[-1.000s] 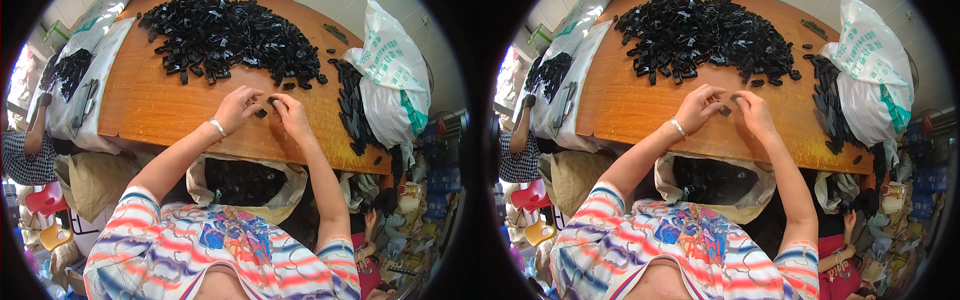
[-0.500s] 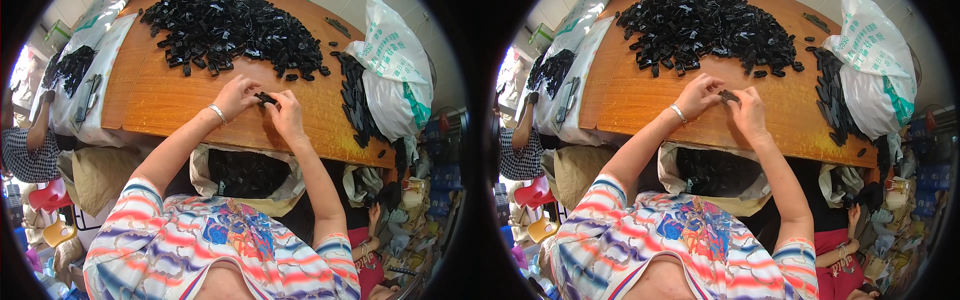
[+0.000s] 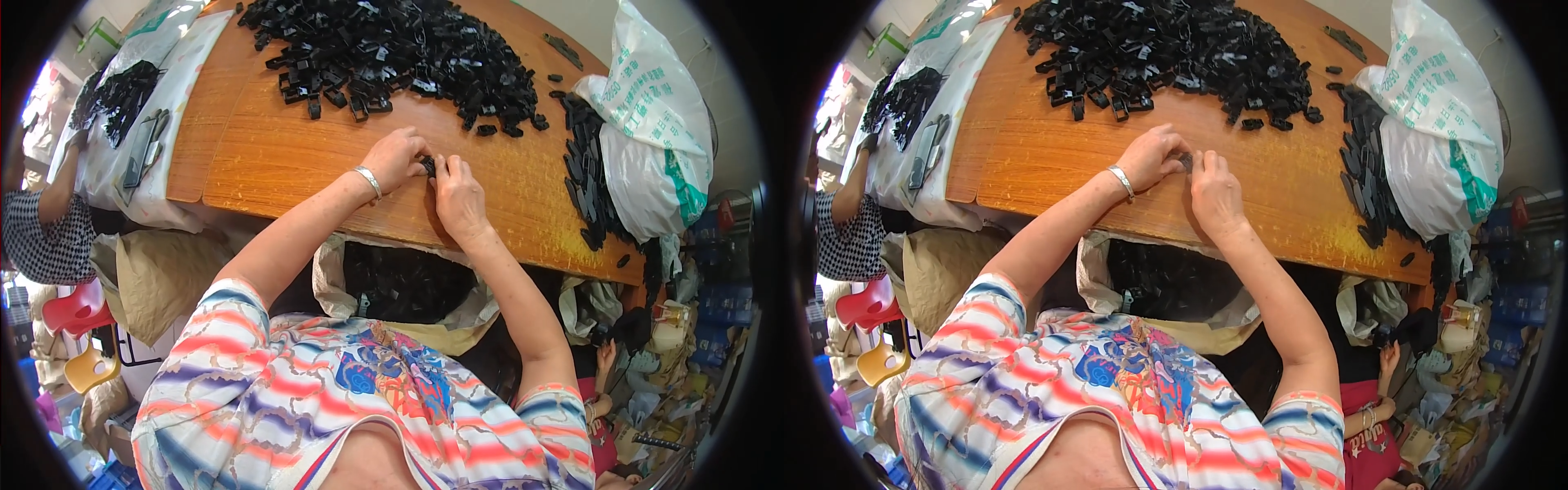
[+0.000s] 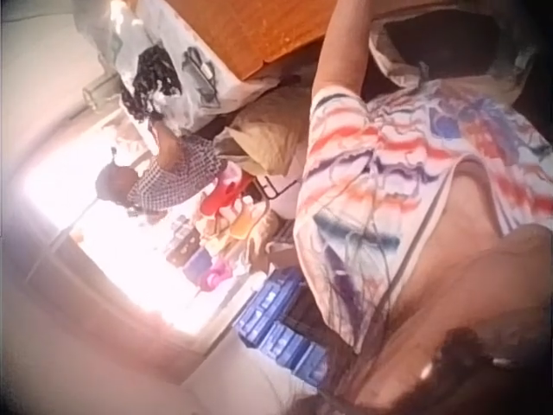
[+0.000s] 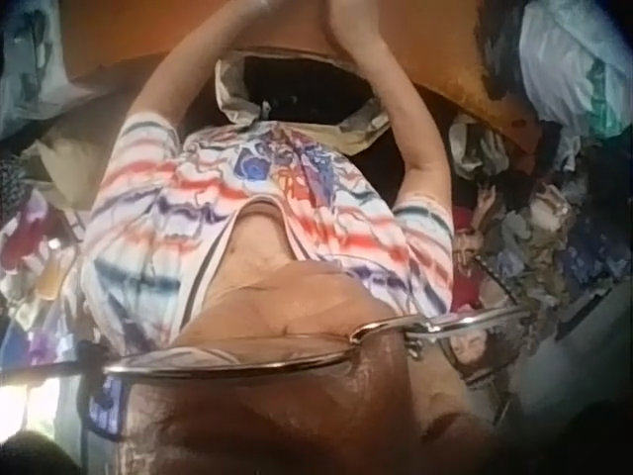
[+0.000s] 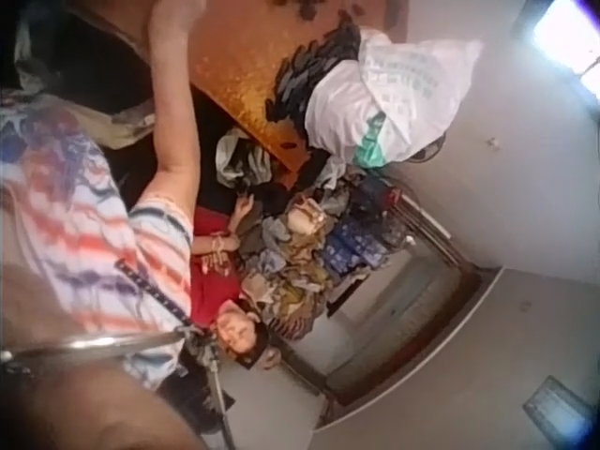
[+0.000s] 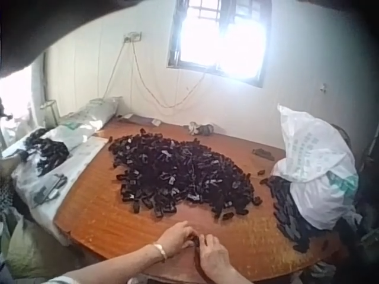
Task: Assembling small black plastic buckle components at a workbench.
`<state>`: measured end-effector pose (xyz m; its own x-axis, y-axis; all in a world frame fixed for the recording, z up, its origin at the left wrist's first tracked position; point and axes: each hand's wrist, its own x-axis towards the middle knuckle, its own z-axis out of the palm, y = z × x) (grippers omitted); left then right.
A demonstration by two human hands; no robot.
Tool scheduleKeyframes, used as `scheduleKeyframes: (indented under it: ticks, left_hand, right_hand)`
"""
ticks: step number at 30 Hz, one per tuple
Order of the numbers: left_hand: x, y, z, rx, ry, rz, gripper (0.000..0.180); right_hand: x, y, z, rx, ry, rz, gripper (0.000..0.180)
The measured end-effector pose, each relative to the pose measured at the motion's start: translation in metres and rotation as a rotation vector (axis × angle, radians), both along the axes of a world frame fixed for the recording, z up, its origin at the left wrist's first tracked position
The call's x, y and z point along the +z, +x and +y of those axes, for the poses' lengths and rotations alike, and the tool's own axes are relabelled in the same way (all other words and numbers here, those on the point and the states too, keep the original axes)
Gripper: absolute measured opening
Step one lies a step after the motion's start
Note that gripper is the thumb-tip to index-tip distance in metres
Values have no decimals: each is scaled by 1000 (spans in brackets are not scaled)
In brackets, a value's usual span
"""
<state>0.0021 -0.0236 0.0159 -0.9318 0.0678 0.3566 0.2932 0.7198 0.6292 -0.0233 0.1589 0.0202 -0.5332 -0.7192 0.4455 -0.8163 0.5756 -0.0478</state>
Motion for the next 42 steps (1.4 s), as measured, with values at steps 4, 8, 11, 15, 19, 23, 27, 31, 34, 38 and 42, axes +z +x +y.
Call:
scheduleKeyframes:
  ticks: [4, 8, 11, 15, 19, 23, 27, 31, 34, 38, 42]
  left_hand:
    - [0, 3, -1, -30, -78, -16, 23]
    - [17, 29, -26, -199, 141, -137, 27]
    - [17, 36, -71, 184, -176, 229, 29]
    - [9, 23, -106, 196, -270, 194, 19]
    - [11, 18, -88, 236, -199, 80, 17]
    - [5, 13, -59, 308, -197, 123, 19]
    - [0, 14, -26, 177, -98, 114, 15]
    - [-1, 19, -3, 46, -86, 139, 27]
    - [0, 23, 3, -10, -42, 180, 34]
    - [2, 28, 0, 37, -40, 148, 40]
    - [-2, 33, -8, 108, -81, 138, 34]
  right_hand:
    - [4, 1, 1, -13, -23, -140, 28]
    - [28, 46, 30, 37, -29, -402, 26]
    - [38, 86, 42, 175, -28, -490, 30]
    - [44, 73, 47, 216, -20, -525, 26]
    - [33, -18, 51, -6, -104, -321, 17]
    - [27, -90, 47, -217, -109, -184, 29]
    - [14, -117, 40, -241, 36, -98, 28]
    - [30, -94, 29, -290, 110, -244, 22]
    - [43, -58, 19, -387, 208, -360, 37]
    - [45, -39, 20, -429, 206, -472, 41]
    - [56, -30, 31, -223, 3, -408, 24]
